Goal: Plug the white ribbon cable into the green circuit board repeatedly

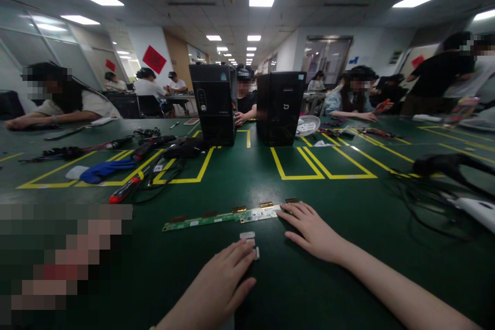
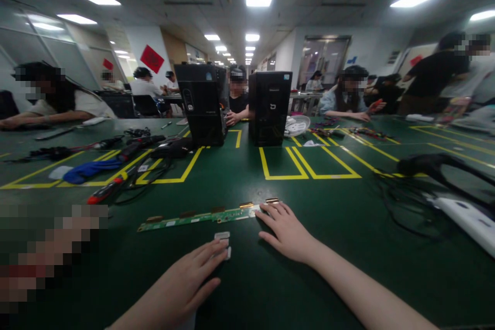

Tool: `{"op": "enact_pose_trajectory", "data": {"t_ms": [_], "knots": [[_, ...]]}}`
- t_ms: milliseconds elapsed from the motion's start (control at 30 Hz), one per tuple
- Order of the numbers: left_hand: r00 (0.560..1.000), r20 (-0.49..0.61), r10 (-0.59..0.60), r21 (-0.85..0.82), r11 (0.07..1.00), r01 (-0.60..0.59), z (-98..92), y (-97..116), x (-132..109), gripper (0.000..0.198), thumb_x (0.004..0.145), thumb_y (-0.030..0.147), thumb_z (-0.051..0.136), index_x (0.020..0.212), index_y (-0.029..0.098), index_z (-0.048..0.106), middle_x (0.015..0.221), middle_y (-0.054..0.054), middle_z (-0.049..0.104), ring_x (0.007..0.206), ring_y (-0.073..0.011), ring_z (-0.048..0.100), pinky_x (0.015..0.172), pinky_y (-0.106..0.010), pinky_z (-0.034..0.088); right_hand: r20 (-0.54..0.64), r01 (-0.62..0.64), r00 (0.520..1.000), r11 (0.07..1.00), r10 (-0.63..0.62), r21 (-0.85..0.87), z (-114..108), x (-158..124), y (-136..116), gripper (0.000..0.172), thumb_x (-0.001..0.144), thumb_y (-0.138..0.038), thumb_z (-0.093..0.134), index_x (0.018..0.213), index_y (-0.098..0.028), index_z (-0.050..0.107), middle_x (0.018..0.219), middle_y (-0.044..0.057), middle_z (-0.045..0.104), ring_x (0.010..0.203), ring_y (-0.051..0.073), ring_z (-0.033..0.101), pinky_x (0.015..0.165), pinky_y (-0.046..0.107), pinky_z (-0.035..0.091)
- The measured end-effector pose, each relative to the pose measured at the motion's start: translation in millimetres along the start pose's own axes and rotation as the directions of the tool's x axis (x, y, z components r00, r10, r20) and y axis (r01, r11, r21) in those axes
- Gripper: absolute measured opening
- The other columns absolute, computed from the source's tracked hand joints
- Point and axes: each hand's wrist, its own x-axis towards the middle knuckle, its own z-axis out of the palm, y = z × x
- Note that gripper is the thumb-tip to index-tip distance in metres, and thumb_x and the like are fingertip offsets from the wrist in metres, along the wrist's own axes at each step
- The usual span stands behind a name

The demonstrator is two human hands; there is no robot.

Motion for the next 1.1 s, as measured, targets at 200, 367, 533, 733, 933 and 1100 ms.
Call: {"op": "enact_pose_trajectory", "data": {"t_ms": [200, 367, 533, 733, 933, 1100], "knots": [[0.988, 0.055, 0.146, 0.054, 0.987, -0.149, -17.0, 13.3, 15.0, 0.050, 0.096, 0.035, 0.052, 0.143, 0.021, 0.046, 0.151, -0.009, 0.045, 0.137, -0.0284, 0.042, 0.111, -0.046, 0.039, -0.057, -0.040, 0.997, 0.999, 0.042, 0.035, 6.9, 3.3, -4.5, 0.053, 0.098, -0.052, 0.041, 0.142, -0.025, 0.046, 0.149, 0.009, 0.043, 0.137, 0.028, 0.036, 0.114, 0.054, 0.029], [0.970, 0.003, 0.242, 0.091, 0.966, -0.241, -18.9, 16.4, 38.0, 0.043, 0.094, 0.032, 0.054, 0.135, 0.018, 0.053, 0.142, -0.012, 0.054, 0.131, -0.0294, 0.050, 0.106, -0.046, 0.044, -0.075, -0.071, 0.994, 0.997, 0.073, 0.029, 10.2, 4.7, -10.1, 0.055, 0.096, -0.051, 0.043, 0.144, -0.024, 0.044, 0.149, 0.011, 0.042, 0.136, 0.031, 0.036, 0.112, 0.056, 0.032], [0.967, -0.066, 0.245, 0.040, 0.969, -0.242, -5.8, 8.5, 49.7, 0.041, 0.095, 0.029, 0.054, 0.135, 0.018, 0.053, 0.143, -0.011, 0.054, 0.134, -0.0264, 0.047, 0.109, -0.043, 0.042, -0.066, -0.085, 0.994, 0.996, 0.085, 0.011, 12.0, 4.2, -10.8, 0.055, 0.097, -0.051, 0.043, 0.145, -0.026, 0.042, 0.151, 0.010, 0.040, 0.137, 0.031, 0.036, 0.111, 0.057, 0.032], [0.973, -0.120, 0.197, -0.025, 0.979, -0.201, 1.8, -2.1, 44.8, 0.048, 0.097, 0.033, 0.048, 0.143, 0.021, 0.044, 0.153, -0.009, 0.042, 0.141, -0.0258, 0.037, 0.112, -0.045, 0.038, -0.115, -0.079, 0.991, 0.995, 0.072, -0.064, 12.5, 5.1, -12.0, 0.055, 0.096, -0.047, 0.045, 0.146, -0.024, 0.041, 0.150, 0.010, 0.043, 0.137, 0.031, 0.037, 0.114, 0.058, 0.027], [0.969, -0.089, 0.231, -0.102, 0.966, -0.240, -9.7, -5.9, 44.1, 0.044, 0.098, 0.033, 0.046, 0.141, 0.022, 0.047, 0.147, -0.007, 0.050, 0.139, -0.0241, 0.040, 0.116, -0.047, 0.031, -0.148, 0.186, 0.971, 0.982, -0.187, -0.018, 3.6, 23.7, -0.4, 0.039, 0.098, -0.033, 0.041, 0.133, -0.021, 0.053, 0.141, 0.011, 0.051, 0.133, 0.026, 0.043, 0.114, 0.054, 0.030], [0.968, -0.002, 0.250, -0.210, 0.946, -0.245, -14.2, -7.3, 43.9, 0.053, 0.098, 0.047, 0.046, 0.146, 0.027, 0.041, 0.153, -0.004, 0.042, 0.143, -0.0242, 0.033, 0.118, -0.049, 0.025, -0.172, 0.179, 0.972, 0.978, -0.159, 0.111, 2.5, 32.6, 10.1, 0.034, 0.099, -0.030, 0.040, 0.128, -0.021, 0.055, 0.138, 0.012, 0.051, 0.129, 0.025, 0.046, 0.106, 0.050, 0.041]]}}
